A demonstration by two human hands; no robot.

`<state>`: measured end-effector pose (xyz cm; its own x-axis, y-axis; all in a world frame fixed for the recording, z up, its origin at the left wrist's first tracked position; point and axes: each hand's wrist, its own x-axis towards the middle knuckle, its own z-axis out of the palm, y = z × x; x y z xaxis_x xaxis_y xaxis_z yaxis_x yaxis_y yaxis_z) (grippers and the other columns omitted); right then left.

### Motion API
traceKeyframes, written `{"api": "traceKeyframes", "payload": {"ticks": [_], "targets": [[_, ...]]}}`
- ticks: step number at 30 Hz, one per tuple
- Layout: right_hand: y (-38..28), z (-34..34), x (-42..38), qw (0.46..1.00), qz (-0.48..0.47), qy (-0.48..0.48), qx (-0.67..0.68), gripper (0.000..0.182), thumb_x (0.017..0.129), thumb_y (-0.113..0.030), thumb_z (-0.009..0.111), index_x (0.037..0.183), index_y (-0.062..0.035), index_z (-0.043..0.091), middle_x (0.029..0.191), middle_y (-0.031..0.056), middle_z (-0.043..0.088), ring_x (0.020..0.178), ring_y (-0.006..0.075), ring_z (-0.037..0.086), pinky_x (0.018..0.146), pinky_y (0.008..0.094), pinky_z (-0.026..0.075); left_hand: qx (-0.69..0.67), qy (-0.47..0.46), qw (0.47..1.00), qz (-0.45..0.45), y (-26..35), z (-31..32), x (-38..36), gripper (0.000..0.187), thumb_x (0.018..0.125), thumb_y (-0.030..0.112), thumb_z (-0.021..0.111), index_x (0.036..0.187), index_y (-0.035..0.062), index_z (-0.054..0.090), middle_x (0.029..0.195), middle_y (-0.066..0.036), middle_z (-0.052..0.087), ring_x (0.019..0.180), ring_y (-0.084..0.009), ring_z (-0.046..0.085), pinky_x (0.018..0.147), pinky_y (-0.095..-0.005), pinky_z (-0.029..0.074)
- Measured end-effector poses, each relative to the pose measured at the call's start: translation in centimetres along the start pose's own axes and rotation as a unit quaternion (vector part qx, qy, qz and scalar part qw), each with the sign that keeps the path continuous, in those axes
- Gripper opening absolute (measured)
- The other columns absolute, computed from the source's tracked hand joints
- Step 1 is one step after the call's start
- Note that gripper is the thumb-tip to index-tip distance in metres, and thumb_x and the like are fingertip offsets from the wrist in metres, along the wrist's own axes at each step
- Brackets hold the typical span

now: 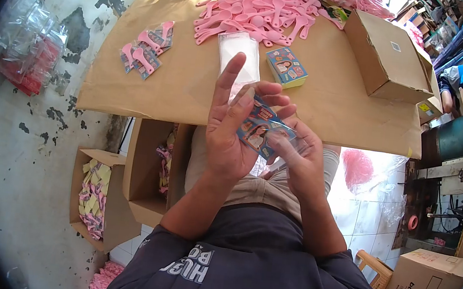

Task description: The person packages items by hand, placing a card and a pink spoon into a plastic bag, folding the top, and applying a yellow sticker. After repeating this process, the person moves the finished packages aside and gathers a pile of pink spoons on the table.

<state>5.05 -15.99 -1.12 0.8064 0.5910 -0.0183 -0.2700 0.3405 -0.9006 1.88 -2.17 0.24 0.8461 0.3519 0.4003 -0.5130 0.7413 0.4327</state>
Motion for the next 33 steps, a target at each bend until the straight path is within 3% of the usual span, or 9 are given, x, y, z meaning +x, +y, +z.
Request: {"api": "traceKeyframes", "payload": {"ticks": [4, 9, 11, 17, 21, 23, 28, 29, 33], "targets": [[0.5, -0.7, 0.2, 0.998, -0.026, 0.002, -0.049, 0.015, 0.094, -0.014, 0.076, 0.099, -0.0029, 0.066, 0.082, -0.0006, 0.068, 0.068, 0.003, 0.06, 0.057, 0.0198, 0.045, 0.001, -0.013, 1.0, -0.001, -0.2, -0.3, 0.0, 0.057, 0.108, 0.01, 0.049, 0.16, 0.0077, 0.026, 0.116, -0.02, 0.066, 0.111, -0.0286, 0.069, 0.102, -0.0496, 0.058], [0.4, 1.0, 0.6, 0.994, -0.048, 0.045, -0.082, 0.015, 0.093, -0.009, 0.077, 0.093, -0.0043, 0.063, 0.08, -0.0037, 0.061, 0.069, 0.0008, 0.054, 0.058, 0.0181, 0.041, 0.025, 0.02, 0.999, -0.013, -0.6, 0.3, -0.5, 0.055, 0.107, 0.01, 0.053, 0.157, 0.0034, 0.031, 0.108, -0.016, 0.065, 0.095, -0.0199, 0.067, 0.089, -0.0375, 0.058], [1.5, 1.0, 1.4, 0.986, -0.115, 0.066, -0.104, 0.026, 0.091, -0.006, 0.08, 0.083, -0.0073, 0.054, 0.076, -0.007, 0.052, 0.069, 0.0003, 0.046, 0.059, 0.0184, 0.038, 0.023, 0.024, 0.999, -0.025, -0.6, 0.1, -0.6, 0.055, 0.107, 0.01, 0.055, 0.156, 0.0034, 0.032, 0.105, -0.014, 0.064, 0.093, -0.0189, 0.066, 0.087, -0.0357, 0.057], [4.1, 0.4, 3.1, 0.982, -0.15, 0.058, -0.098, 0.039, 0.089, -0.009, 0.083, 0.087, -0.011, 0.043, 0.082, -0.0072, 0.043, 0.072, 0.001, 0.039, 0.061, 0.02, 0.035, 0.008, 0.041, 0.998, -0.047, -0.9, -0.4, -0.9, 0.052, 0.106, 0.012, 0.059, 0.153, 0.003, 0.038, 0.099, -0.009, 0.063, 0.089, -0.0167, 0.065, 0.085, -0.0337, 0.057], [2.4, 0.8, 2.8, 0.978, -0.114, 0.016, -0.172, 0.038, 0.087, -0.014, 0.085, 0.096, -0.0097, 0.048, 0.082, -0.0063, 0.045, 0.072, 0.0009, 0.042, 0.061, 0.0196, 0.037, 0.043, 0.074, 0.995, -0.042, 0.4, -2.2, -0.5, 0.047, 0.106, 0.015, 0.06, 0.148, 0.0032, 0.043, 0.094, -0.006, 0.062, 0.086, -0.0147, 0.064, 0.081, -0.0334, 0.057], [1.0, -1.0, 3.9, 0.972, -0.074, -0.032, -0.219, 0.037, 0.087, -0.015, 0.086, 0.105, -0.0075, 0.054, 0.079, -0.0058, 0.051, 0.068, 0.0015, 0.048, 0.06, 0.0197, 0.041, 0.074, 0.106, 0.992, 0.007, 2.5, -3.7, 0.4, 0.047, 0.107, 0.025, 0.058, 0.147, 0.0049, 0.044, 0.096, -0.004, 0.06, 0.086, -0.0135, 0.06, 0.092, -0.0355, 0.054], [-5.5, -4.6, 10.0, 0.891, -0.204, 0.026, -0.404, 0.031, 0.094, -0.02, 0.077, 0.118, -0.0045, 0.065, 0.084, -0.0008, 0.067, 0.076, 0.0058, 0.063, 0.066, 0.0241, 0.048, 0.061, 0.166, 0.981, 0.081, 7.2, -9.1, 1.9, 0.048, 0.107, 0.028, 0.06, 0.146, 0.0055, 0.046, 0.099, -0.005, 0.061, 0.088, -0.0148, 0.061, 0.096, -0.0389, 0.053], [-6.0, -6.1, 12.6, 0.868, -0.248, 0.032, -0.429, 0.031, 0.095, -0.022, 0.075, 0.119, -0.0042, 0.066, 0.086, 0.0004, 0.069, 0.079, 0.0075, 0.064, 0.069, 0.0259, 0.05, 0.052, 0.186, 0.979, 0.068, 7.5, -10.2, 2.0, 0.046, 0.107, 0.028, 0.06, 0.145, 0.0052, 0.048, 0.101, -0.006, 0.062, 0.09, -0.0157, 0.062, 0.097, -0.0392, 0.053], [-7.2, -9.6, 22.3, 0.814, -0.263, 0.024, -0.517, 0.046, 0.092, -0.029, 0.076, 0.128, -0.0044, 0.063, 0.108, 0.01, 0.072, 0.098, 0.0186, 0.067, 0.085, 0.0346, 0.054, 0.046, 0.201, 0.978, 0.029, 6.5, -13.3, 2.2, 0.043, 0.107, 0.028, 0.059, 0.142, 0.0033, 0.051, 0.104, -0.007, 0.064, 0.093, -0.0182, 0.064, 0.098, -0.0403, 0.054]]}}
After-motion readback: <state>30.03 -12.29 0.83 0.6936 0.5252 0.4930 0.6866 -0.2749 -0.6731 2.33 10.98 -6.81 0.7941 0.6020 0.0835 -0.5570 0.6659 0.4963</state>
